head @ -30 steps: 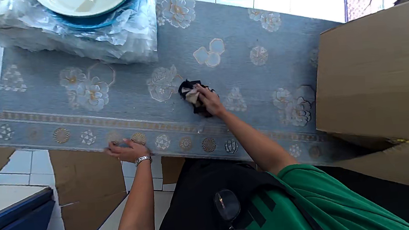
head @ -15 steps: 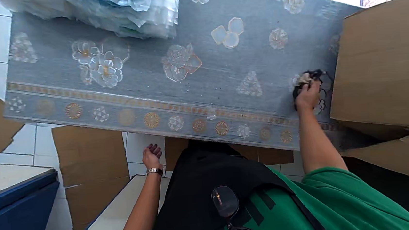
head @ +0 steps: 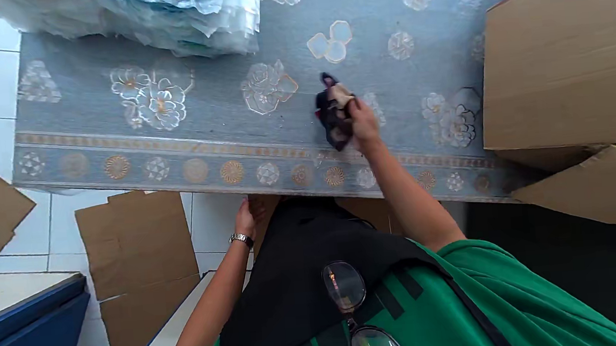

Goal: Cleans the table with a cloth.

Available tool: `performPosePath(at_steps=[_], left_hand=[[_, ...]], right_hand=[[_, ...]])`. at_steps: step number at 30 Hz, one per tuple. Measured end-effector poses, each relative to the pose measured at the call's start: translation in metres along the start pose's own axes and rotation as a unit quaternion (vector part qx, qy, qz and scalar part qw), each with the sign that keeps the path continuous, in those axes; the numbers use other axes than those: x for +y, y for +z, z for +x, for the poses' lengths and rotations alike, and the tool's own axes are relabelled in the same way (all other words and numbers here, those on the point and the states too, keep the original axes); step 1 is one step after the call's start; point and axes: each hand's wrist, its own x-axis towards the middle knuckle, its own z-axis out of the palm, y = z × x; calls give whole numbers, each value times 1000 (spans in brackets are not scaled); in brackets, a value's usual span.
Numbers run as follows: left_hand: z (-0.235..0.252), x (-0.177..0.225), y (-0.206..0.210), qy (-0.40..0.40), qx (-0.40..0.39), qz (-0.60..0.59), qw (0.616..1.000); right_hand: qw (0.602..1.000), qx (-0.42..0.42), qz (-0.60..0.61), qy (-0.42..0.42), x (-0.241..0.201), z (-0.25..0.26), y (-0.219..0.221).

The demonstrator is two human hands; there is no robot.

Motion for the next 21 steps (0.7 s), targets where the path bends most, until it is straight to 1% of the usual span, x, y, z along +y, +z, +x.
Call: performPosePath(at_steps=[2, 3, 5, 6, 8, 9, 11, 13, 14, 15, 17, 19, 20, 21], left_hand=[[3, 2, 2, -3, -18, 8, 1000], [3, 2, 2, -5, -23, 16, 1000], [3, 3, 1, -11, -34, 33, 999], [3, 1, 0, -15, -38, 41, 998], [6, -5, -5, -25, -30, 49, 998], [7, -7, -8, -28, -22, 49, 998], [8, -8, -9, -35, -8, 38, 999], [4, -9, -3, -44, 9, 18, 999], [0, -10, 2, -47, 24, 5, 999], [-3, -10, 5, -47, 37, -4, 998], [-7, -12, 12, -41, 38, -18, 998], [-11, -15, 24, -32, 24, -30, 999], [-13, -17, 31, -29, 21, -34, 999], [-16, -19, 37, -27, 21, -39, 999]], right_hand=[[998, 57, 39, -12, -16, -27, -51], [995, 98, 25, -19, -21, -45, -80], [979, 201, -44, -1, -18, -83, -143], [962, 261, -86, 10, -10, -97, -172], [911, 362, -191, 49, 17, -117, -218], [886, 383, -249, 80, 31, -123, -233], [836, 388, -365, 132, 62, -126, -246], [808, 375, -433, 137, 75, -114, -223], [810, 370, -437, 128, 77, -105, -200], [826, 353, -424, 118, 77, -99, -172], [867, 266, -413, 82, 79, -95, -114], [887, 175, -427, 6, 88, -94, -59], [895, 141, -422, -40, 90, -91, -33], [902, 124, -404, -91, 94, -86, -9]])
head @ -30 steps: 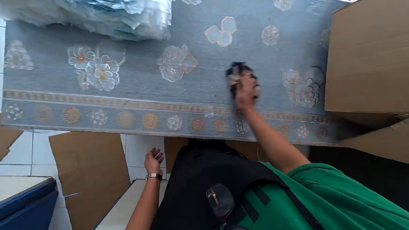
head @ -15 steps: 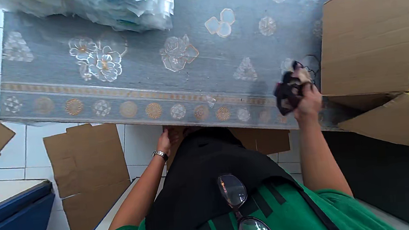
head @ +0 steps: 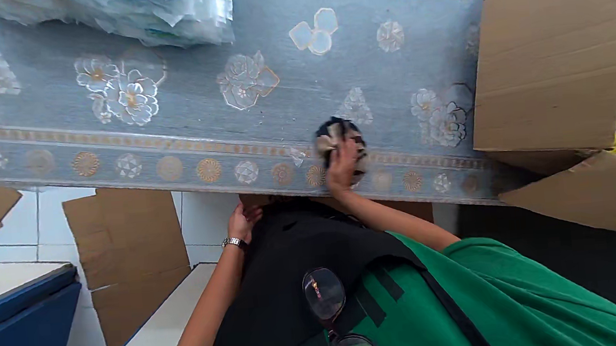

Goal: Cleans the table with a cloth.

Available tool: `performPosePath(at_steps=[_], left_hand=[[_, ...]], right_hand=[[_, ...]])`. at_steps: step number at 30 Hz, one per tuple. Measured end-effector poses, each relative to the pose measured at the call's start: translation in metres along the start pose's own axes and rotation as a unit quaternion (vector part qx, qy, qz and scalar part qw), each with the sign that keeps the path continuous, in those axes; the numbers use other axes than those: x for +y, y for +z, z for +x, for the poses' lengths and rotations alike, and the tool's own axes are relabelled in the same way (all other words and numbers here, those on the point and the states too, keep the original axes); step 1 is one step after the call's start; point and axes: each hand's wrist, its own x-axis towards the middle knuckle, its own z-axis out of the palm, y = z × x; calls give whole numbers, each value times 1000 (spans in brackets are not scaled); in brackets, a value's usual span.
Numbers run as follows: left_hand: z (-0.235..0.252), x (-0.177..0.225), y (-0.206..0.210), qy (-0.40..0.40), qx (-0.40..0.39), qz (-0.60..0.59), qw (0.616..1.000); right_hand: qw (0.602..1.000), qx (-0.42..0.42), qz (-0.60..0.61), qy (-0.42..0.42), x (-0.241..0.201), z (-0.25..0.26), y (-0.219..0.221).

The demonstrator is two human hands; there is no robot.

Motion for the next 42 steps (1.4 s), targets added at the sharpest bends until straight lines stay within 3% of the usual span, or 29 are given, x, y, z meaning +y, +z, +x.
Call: performPosePath(at_steps=[3, 5, 7, 9, 11, 12, 15, 18, 21, 24, 28, 33, 42], left_hand=[[-8, -7, 10, -4, -6, 0, 1000], [-9, -9, 12, -13, -17, 13, 1000], [-5, -5, 11, -18, -22, 21, 999], [3, -3, 8, -17, -19, 12, 1000], [14, -1, 4, -21, -20, -10, 1000], [18, 2, 2, -27, -24, -22, 999], [25, 10, -7, -35, -49, -34, 998], [33, 16, -29, -23, -75, -26, 997], [36, 18, -58, -26, -56, -33, 998], [30, 21, -90, -28, -25, -39, 999], [23, 12, -133, -33, 20, -86, 996], [19, -10, -172, -50, 66, -146, 986], [18, -26, -218, -70, 106, -215, 968]], right_hand=[[992, -31, 105, -70, -47, 11, 45], [974, -97, 197, -63, -74, 26, 51], [940, -175, 294, 16, -95, 47, 37], [885, -201, 403, 116, -95, 66, 14], [843, -169, 484, 163, -77, 77, -25], [842, -139, 493, 169, -63, 79, -49], [898, -14, 405, 173, -2, 78, -116], [937, 131, 247, 209, 51, 95, -130], [961, 133, 39, 240, 73, 124, -98], [974, 90, -88, 190, 32, 157, -47], [996, 10, -77, 43, -61, 187, 30], [990, -92, -46, -98, -176, 186, 114], [900, -268, -31, -341, -322, 168, 249]])
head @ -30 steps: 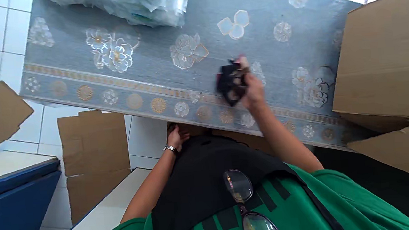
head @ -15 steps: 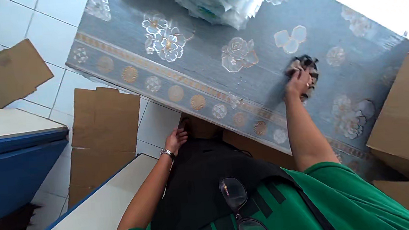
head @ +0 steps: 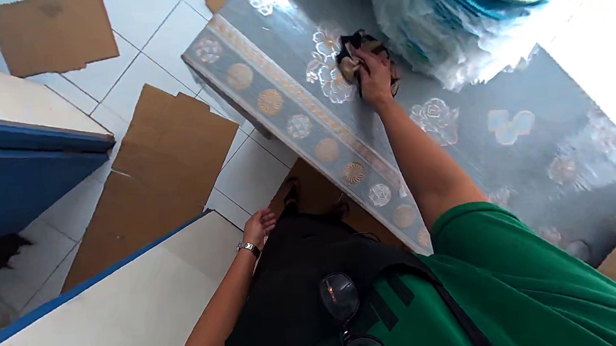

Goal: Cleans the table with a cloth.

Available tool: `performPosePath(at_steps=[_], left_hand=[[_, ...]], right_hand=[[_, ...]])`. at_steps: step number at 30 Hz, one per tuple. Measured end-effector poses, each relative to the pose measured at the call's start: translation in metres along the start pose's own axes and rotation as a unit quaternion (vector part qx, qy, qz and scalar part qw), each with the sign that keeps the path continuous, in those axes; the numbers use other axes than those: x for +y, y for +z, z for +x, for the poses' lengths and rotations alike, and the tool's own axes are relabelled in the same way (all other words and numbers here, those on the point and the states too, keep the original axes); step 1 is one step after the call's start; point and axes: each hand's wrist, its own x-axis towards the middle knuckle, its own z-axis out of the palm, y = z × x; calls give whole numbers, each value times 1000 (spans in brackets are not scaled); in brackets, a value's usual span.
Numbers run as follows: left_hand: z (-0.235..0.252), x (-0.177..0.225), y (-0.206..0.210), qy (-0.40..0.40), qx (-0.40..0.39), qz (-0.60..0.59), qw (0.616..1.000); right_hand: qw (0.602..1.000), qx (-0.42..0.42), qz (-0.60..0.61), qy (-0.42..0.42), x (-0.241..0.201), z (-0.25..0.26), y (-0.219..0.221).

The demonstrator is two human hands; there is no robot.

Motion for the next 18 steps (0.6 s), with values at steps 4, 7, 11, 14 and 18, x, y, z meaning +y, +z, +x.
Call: performPosePath(at_steps=[4, 7, 11, 14, 18], left_hand=[[2, 15, -4, 9, 0, -5, 1000], [4, 28, 8, 13, -15, 18, 1000], [4, 40, 38, 26, -51, 60, 997], [8, 38, 65, 29, -86, 97, 991], [6, 25, 106, -6, -173, 146, 974]], right_hand=[[988, -95, 18, -120, -46, 29, 25], [966, -150, 31, -210, -48, 14, 27], [949, -191, 31, -250, -2, -36, -12], [950, -209, 22, -231, 45, -94, -50], [951, -257, 38, -166, 72, -173, -92]])
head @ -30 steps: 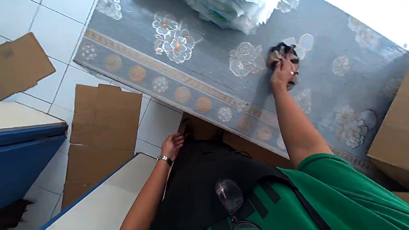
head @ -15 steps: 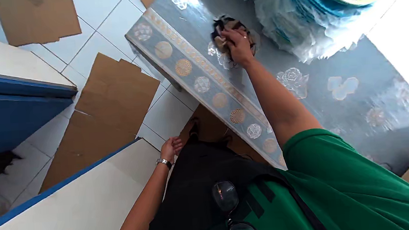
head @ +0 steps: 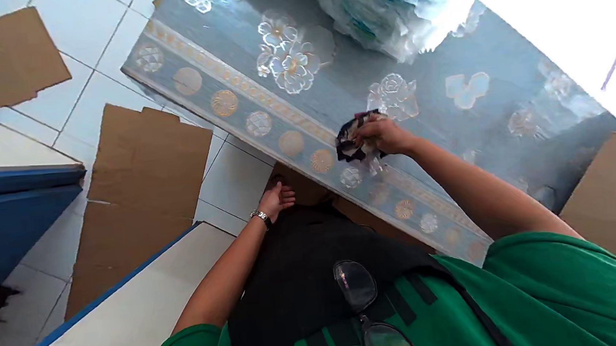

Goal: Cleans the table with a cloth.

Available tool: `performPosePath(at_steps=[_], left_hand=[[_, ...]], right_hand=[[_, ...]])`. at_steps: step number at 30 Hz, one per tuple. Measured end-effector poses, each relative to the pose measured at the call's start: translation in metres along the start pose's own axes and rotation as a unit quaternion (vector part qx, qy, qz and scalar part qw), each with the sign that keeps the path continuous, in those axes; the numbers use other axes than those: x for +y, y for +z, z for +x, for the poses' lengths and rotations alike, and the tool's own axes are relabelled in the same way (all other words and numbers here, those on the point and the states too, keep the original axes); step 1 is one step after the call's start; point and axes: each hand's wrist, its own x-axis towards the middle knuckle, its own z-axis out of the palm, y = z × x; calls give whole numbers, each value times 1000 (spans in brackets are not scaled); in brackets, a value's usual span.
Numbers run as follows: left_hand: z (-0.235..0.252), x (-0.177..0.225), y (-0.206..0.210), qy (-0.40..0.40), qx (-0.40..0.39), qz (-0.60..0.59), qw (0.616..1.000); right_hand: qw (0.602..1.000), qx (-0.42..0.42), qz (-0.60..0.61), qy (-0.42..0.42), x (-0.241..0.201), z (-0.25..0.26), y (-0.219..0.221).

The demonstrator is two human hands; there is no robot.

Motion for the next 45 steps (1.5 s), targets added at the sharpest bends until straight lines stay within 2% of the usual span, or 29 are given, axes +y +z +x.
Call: performPosePath(at_steps=[2, 5, 7, 9, 13, 15, 17, 21, 23, 25, 27, 28, 31, 35, 38, 41, 43, 45], left_hand=[[3, -2, 25, -38, -57, 11, 998], [5, -8, 62, -99, -126, 16, 987], [8, -15, 83, -131, -163, 16, 978], [12, -22, 101, -152, -193, 4, 969], [14, -29, 122, -161, -225, -66, 959], [16, -33, 124, -156, -236, -90, 955], [16, -34, 122, -156, -248, -97, 951], [19, -29, 123, -161, -253, -91, 949], [23, -33, 122, -167, -248, -92, 950], [26, -37, 120, -169, -249, -92, 949], [25, -33, 120, -166, -249, -93, 950], [23, -32, 121, -165, -249, -93, 950], [19, -27, 124, -177, -248, -101, 947], [19, -26, 123, -175, -245, -101, 948], [21, -30, 120, -167, -246, -95, 950], [21, -32, 118, -151, -254, -88, 951], [17, -31, 120, -149, -245, -81, 955], [18, -30, 122, -151, -237, -91, 955]], right_hand=[[998, 7, 35, 49, -7, -28, -10], [982, 115, 46, 145, -4, -52, -54], [959, 184, 18, 213, 13, -59, -81], [937, 223, -17, 267, 41, -58, -88], [905, 251, -73, 335, 80, -56, -51], [895, 310, -95, 307, 73, -59, -18], [901, 331, -90, 267, 47, -70, 17], [916, 329, -12, 230, -17, -90, 83], [910, 323, 78, 246, -42, -91, 103], [884, 286, 224, 295, -56, -90, 97], [850, 279, 310, 322, -53, -79, 71], [853, 282, 303, 320, -49, -71, 56], [909, 251, 163, 290, -22, -34, 21], [966, 191, -16, 173, -1, 14, 29], [987, 130, -53, 76, -12, -7, 50], [995, 63, -4, 72, -22, -56, 60], [971, 73, 158, 164, -31, -89, 55], [887, 190, 330, 261, -35, -123, 46]])
